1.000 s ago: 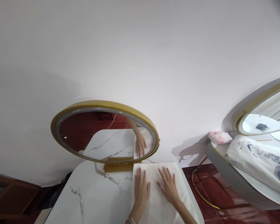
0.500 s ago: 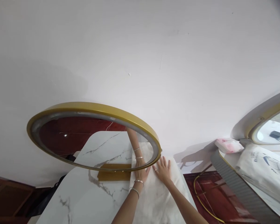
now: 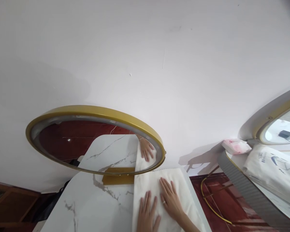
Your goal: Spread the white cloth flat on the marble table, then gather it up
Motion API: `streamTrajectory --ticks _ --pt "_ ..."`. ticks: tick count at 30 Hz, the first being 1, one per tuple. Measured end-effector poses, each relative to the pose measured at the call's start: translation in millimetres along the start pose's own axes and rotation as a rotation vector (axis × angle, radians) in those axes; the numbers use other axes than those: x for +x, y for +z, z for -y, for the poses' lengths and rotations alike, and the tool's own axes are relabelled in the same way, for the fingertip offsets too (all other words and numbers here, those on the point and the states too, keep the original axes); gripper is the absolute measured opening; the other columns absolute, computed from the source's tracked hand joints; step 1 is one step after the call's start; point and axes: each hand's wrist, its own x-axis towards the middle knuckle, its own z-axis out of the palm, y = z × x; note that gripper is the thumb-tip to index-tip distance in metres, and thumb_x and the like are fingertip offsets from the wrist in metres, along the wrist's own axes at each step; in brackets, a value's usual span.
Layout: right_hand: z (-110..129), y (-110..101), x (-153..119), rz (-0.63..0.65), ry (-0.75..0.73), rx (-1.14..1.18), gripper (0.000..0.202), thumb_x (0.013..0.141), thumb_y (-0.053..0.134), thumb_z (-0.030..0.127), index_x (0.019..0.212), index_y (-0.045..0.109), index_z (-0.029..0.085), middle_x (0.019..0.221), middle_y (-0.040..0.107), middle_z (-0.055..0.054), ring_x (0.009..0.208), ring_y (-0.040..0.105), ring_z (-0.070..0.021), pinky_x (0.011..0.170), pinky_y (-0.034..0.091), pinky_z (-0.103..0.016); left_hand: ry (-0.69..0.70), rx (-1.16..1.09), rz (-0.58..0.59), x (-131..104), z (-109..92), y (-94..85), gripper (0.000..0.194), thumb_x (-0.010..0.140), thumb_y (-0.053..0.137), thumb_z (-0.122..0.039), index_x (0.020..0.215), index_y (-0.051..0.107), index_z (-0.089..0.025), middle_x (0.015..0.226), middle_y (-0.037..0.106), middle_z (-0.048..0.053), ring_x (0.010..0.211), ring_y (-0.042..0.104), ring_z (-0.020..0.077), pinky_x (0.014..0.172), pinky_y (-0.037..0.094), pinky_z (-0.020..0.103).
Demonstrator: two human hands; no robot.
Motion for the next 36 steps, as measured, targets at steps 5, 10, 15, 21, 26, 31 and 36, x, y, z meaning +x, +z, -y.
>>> streamTrajectory --ticks 5,10,15,21,26,31,36 --pt "-21.3 14.5 69.7 0.078 0.155 -0.034 0.051 0.092 0.037 0.041 0.141 0.039 0.027 0.148 0.037 -0.009 0.135 0.033 -0.0286 0.110 0.019 -0.055 0.031 -0.042 0.061 68.5 15.7 -13.2 0.059 0.092 0.042 -0.031 0.147 0.021 -0.027 0.154 0.024 0.006 0.140 0.025 0.0247 0.110 0.033 0.045" --pt "-46.6 23.1 116.1 0.082 0.253 -0.035 0.054 0.090 0.038 0.048 0.134 0.049 0.018 0.142 0.045 -0.012 0.132 0.037 -0.0297 0.111 0.020 -0.051 0.009 -0.131 0.036 107.8 16.0 -2.7 0.045 0.092 0.036 -0.014 0.132 0.050 -0.029 0.140 0.050 0.003 0.132 0.041 0.0190 0.107 0.041 0.041" --pt "-54.2 9.7 78.6 -0.005 0.343 -0.057 0.054 0.093 0.032 0.044 0.133 0.048 0.011 0.140 0.046 -0.016 0.133 0.036 -0.0290 0.111 0.022 -0.049 -0.092 -0.151 0.027 68.1 -3.8 -9.5 0.054 0.090 0.043 -0.026 0.143 0.032 -0.032 0.151 0.031 0.002 0.138 0.031 0.0258 0.110 0.034 0.052" --pt "-19.7 -22.2 -54.0 -0.084 0.245 -0.078 0.060 0.093 0.036 0.046 0.147 0.023 0.025 0.147 0.039 -0.007 0.136 0.033 -0.0247 0.112 0.024 -0.046 -0.074 -0.065 -0.042 -28.5 -15.4 18.5 0.080 0.076 0.057 -0.041 0.146 0.020 -0.037 0.149 0.033 0.001 0.136 0.034 0.0291 0.108 0.032 0.053" --pt "-6.5 -33.0 -88.9 -0.059 0.278 -0.147 0.071 0.091 0.038 0.052 0.150 0.008 0.026 0.152 0.029 -0.006 0.140 0.025 -0.0262 0.113 0.015 -0.052 -0.010 -0.041 -0.052 -43.3 -19.5 24.7 0.081 0.072 0.061 -0.044 0.145 0.025 -0.037 0.147 0.039 0.002 0.136 0.034 0.0291 0.108 0.031 0.051" --pt "-44.9 -27.9 -26.4 -0.017 0.295 -0.122 0.063 0.092 0.032 0.054 0.147 0.024 0.025 0.150 0.031 -0.007 0.139 0.026 -0.0263 0.112 0.011 -0.057 -0.029 -0.102 0.050 26.2 -18.5 -10.9 0.064 0.086 0.049 -0.039 0.145 0.025 -0.034 0.153 0.026 0.001 0.139 0.028 0.0261 0.111 0.029 0.049" --pt "-78.8 -26.6 26.5 0.035 0.416 -0.097 0.056 0.091 0.033 0.052 0.137 0.044 0.023 0.148 0.036 -0.009 0.138 0.027 -0.0266 0.109 0.021 -0.052 -0.055 -0.188 0.052 84.1 -11.7 -5.7 0.059 0.087 0.050 -0.037 0.143 0.031 -0.032 0.153 0.027 0.003 0.139 0.028 0.0282 0.112 0.025 0.051"
